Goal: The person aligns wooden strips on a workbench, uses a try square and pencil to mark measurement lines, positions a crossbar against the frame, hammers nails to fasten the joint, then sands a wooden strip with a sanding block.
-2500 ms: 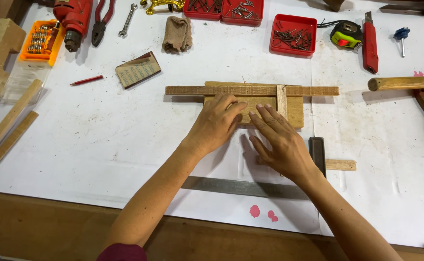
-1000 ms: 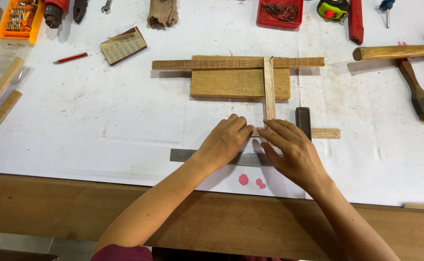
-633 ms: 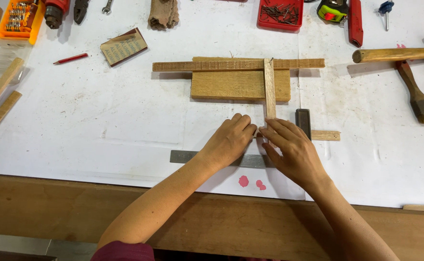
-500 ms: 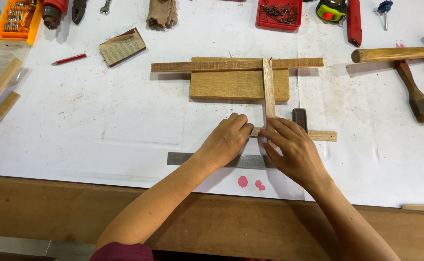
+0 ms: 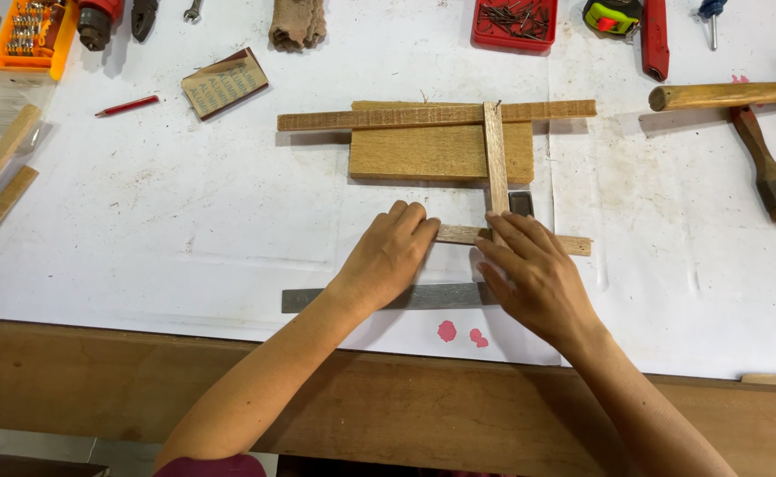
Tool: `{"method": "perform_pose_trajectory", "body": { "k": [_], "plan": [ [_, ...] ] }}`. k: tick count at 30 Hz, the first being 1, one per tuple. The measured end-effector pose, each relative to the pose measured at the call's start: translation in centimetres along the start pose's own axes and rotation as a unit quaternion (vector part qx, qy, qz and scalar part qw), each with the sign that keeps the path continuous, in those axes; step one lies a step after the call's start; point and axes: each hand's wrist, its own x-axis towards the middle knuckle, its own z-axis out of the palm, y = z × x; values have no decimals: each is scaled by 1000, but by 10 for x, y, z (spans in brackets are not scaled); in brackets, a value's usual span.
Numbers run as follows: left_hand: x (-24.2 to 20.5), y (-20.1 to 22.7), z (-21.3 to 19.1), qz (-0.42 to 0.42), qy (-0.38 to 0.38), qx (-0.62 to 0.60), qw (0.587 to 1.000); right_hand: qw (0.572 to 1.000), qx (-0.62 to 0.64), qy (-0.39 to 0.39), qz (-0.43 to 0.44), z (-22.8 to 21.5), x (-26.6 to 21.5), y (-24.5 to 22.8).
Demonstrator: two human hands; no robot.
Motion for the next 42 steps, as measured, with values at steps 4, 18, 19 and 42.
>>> {"method": "perform_pose_trajectory", "body": {
  "k": [4,18,19,42],
  "plan": [
    [-7,25,-12,10,-61,-74,995,998,52,-19,-18,-1,-6,-17],
    [-37,55,-7,74,-53,26,996,990,47,-127,-27,-13,-28,-34],
    [-39,57,-7,74,-51,27,996,991,46,-126,-28,-13,-32,-35],
    [-18,29,-73,95,157,-75,980,989,111,-88,35,-77,5,-67]
  ]
}}
